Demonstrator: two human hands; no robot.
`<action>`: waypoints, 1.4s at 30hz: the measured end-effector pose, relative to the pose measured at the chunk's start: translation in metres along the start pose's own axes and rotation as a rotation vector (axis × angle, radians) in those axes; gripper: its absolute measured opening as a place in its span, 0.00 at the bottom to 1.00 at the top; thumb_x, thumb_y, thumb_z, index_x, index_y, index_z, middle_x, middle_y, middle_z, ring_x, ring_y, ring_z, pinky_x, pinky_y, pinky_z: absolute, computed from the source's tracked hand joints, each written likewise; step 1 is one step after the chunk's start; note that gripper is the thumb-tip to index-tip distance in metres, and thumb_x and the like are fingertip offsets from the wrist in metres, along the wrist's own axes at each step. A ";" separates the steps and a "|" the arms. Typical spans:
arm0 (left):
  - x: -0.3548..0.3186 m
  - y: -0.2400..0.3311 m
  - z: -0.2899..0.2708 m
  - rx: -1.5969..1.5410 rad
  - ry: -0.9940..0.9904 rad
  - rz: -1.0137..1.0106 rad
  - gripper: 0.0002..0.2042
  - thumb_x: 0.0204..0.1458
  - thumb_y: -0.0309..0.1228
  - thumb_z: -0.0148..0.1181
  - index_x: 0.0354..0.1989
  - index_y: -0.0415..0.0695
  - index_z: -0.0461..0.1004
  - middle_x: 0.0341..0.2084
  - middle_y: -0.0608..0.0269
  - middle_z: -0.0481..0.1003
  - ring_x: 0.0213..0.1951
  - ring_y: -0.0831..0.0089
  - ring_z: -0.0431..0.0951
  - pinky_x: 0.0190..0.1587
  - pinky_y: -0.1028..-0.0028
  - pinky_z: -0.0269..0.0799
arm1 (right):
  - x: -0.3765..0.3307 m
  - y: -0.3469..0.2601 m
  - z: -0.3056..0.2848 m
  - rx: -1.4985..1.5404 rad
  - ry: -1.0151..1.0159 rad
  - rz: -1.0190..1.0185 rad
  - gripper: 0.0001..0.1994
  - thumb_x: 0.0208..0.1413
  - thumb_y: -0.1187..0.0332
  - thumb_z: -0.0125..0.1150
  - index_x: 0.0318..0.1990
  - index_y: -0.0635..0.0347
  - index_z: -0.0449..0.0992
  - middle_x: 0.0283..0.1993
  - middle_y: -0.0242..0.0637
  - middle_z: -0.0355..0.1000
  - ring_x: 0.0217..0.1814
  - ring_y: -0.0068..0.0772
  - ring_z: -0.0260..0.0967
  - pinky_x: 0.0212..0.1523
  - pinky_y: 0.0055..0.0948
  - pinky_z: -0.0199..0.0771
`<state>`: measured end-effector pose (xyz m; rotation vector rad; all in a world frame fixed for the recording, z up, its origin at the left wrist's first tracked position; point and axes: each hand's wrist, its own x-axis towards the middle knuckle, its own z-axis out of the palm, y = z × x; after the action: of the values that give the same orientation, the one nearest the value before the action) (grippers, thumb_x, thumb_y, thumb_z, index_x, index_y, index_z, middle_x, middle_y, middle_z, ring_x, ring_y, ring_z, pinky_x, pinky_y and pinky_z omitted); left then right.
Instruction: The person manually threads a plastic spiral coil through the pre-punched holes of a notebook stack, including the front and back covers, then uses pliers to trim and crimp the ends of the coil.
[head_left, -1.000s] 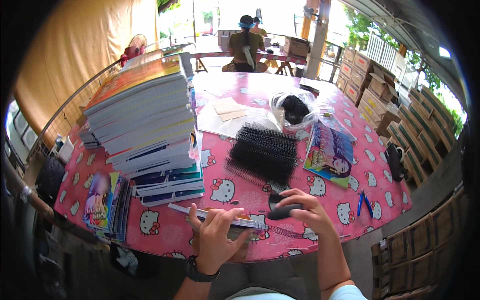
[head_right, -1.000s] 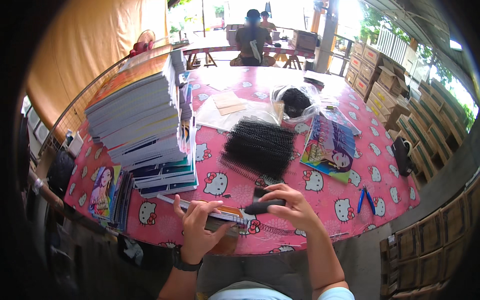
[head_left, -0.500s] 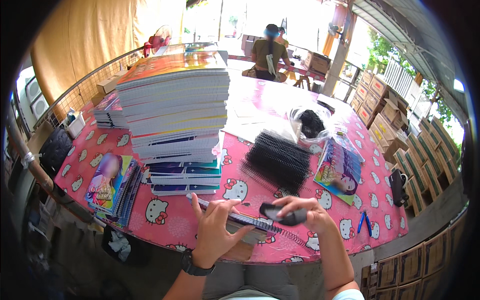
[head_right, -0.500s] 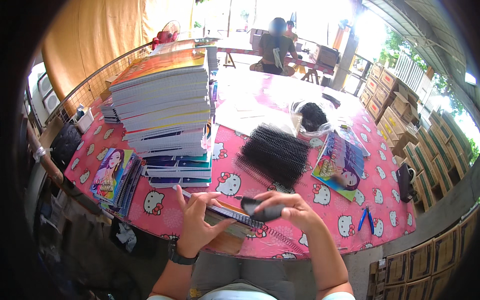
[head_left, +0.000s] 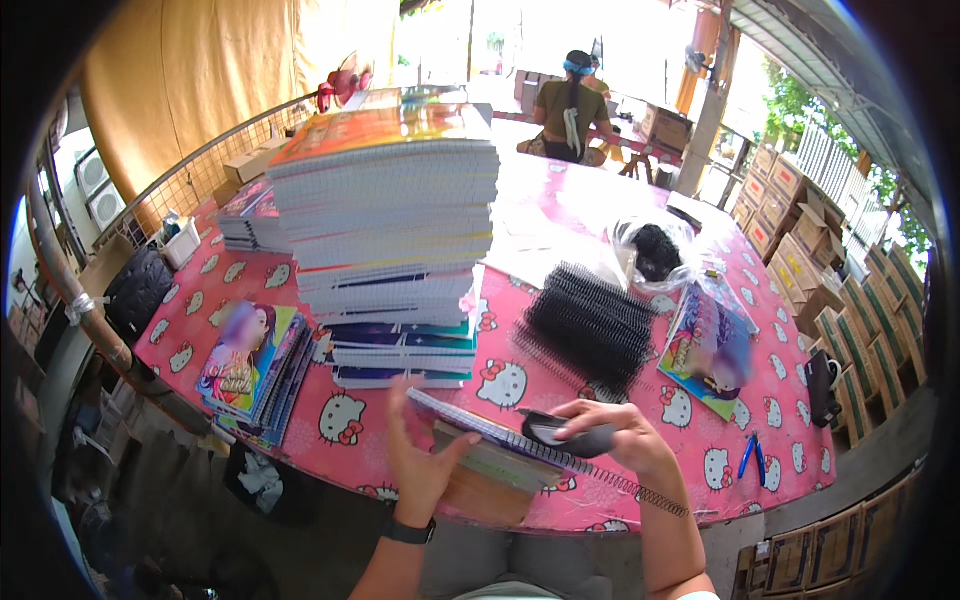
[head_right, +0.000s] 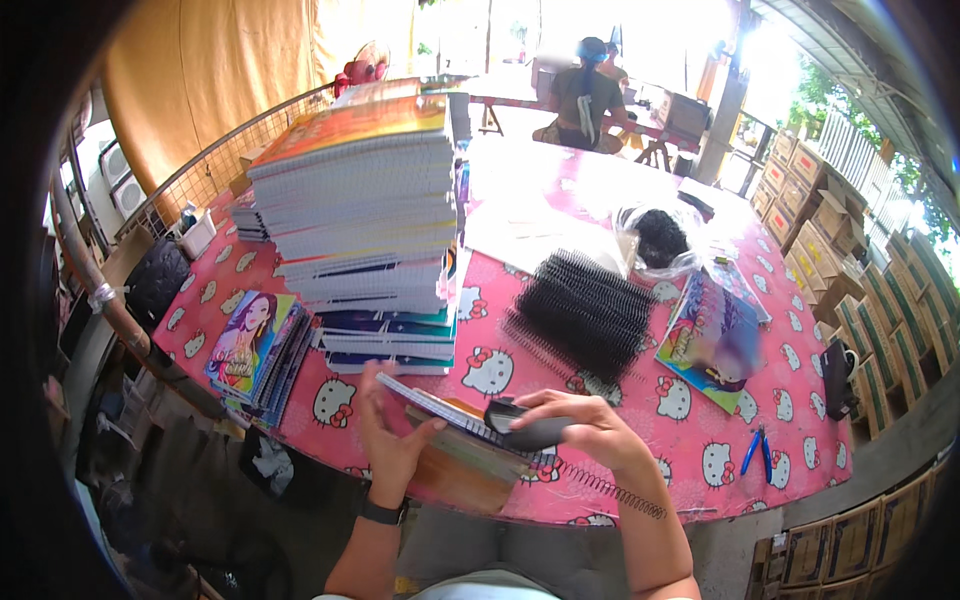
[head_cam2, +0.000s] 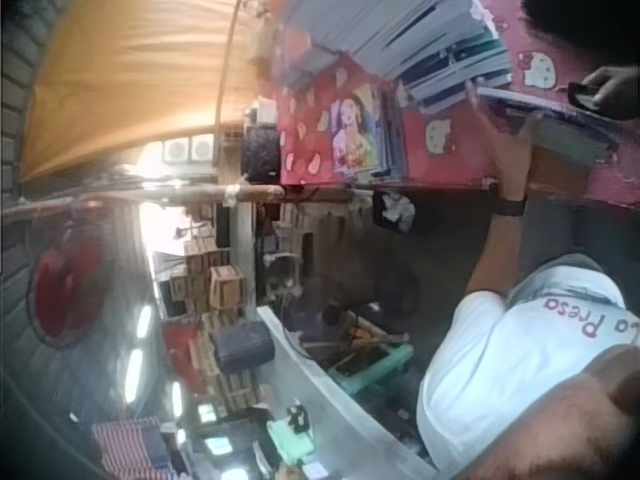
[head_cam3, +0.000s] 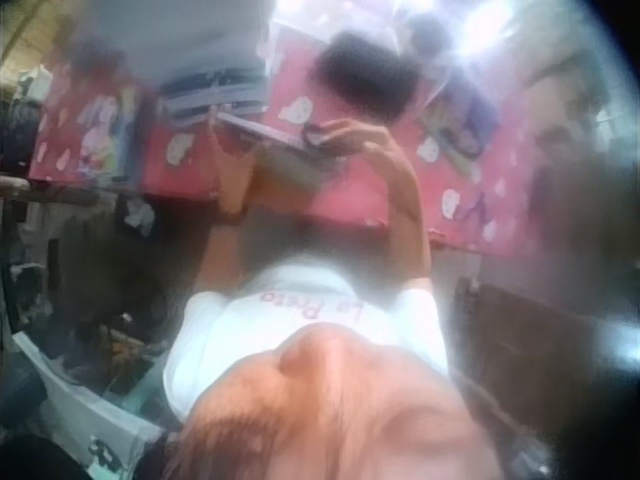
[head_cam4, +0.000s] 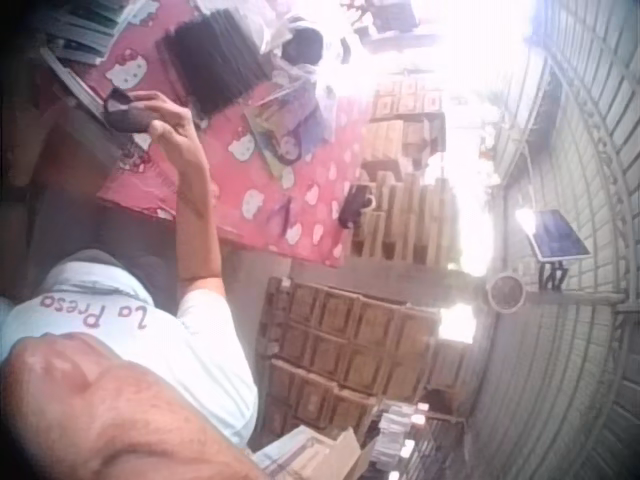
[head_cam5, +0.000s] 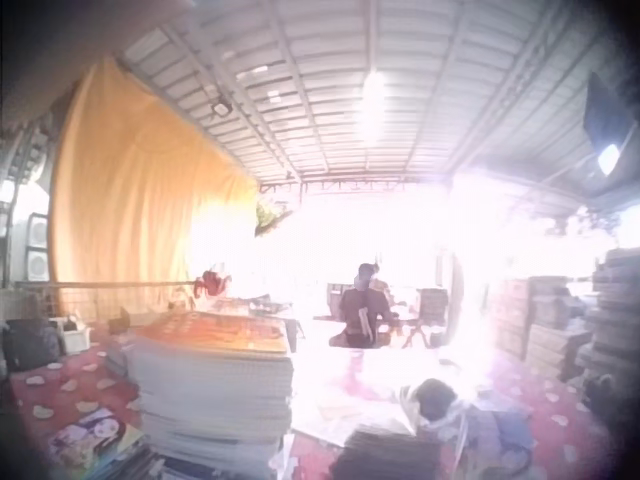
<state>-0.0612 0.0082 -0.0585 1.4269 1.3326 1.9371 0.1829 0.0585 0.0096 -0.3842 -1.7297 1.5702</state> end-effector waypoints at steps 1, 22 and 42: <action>-0.002 -0.005 0.001 -0.141 -0.044 -0.096 0.45 0.37 0.25 0.73 0.65 0.38 0.51 0.59 0.54 0.60 0.57 0.67 0.64 0.59 0.68 0.60 | 0.004 0.008 -0.002 -0.281 0.046 0.084 0.18 0.51 0.55 0.64 0.42 0.61 0.80 0.43 0.45 0.72 0.51 0.37 0.67 0.47 0.33 0.68; -0.005 -0.010 0.007 -0.135 -0.031 -0.104 0.37 0.45 0.27 0.68 0.64 0.37 0.57 0.38 0.68 0.60 0.40 0.80 0.63 0.43 0.82 0.60 | 0.044 0.012 -0.008 -0.250 -0.121 0.054 0.21 0.51 0.53 0.62 0.42 0.63 0.80 0.47 0.46 0.71 0.49 0.36 0.67 0.48 0.33 0.67; -0.002 -0.008 0.005 -0.081 -0.065 -0.056 0.36 0.48 0.26 0.66 0.65 0.37 0.55 0.38 0.67 0.61 0.40 0.78 0.64 0.44 0.81 0.62 | 0.065 0.027 0.011 -0.205 -0.040 0.213 0.25 0.54 0.50 0.61 0.46 0.67 0.76 0.49 0.43 0.70 0.51 0.31 0.65 0.50 0.29 0.67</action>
<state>-0.0579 0.0126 -0.0658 1.3866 1.2375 1.8706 0.1242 0.0994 0.0056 -0.6612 -1.9402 1.5596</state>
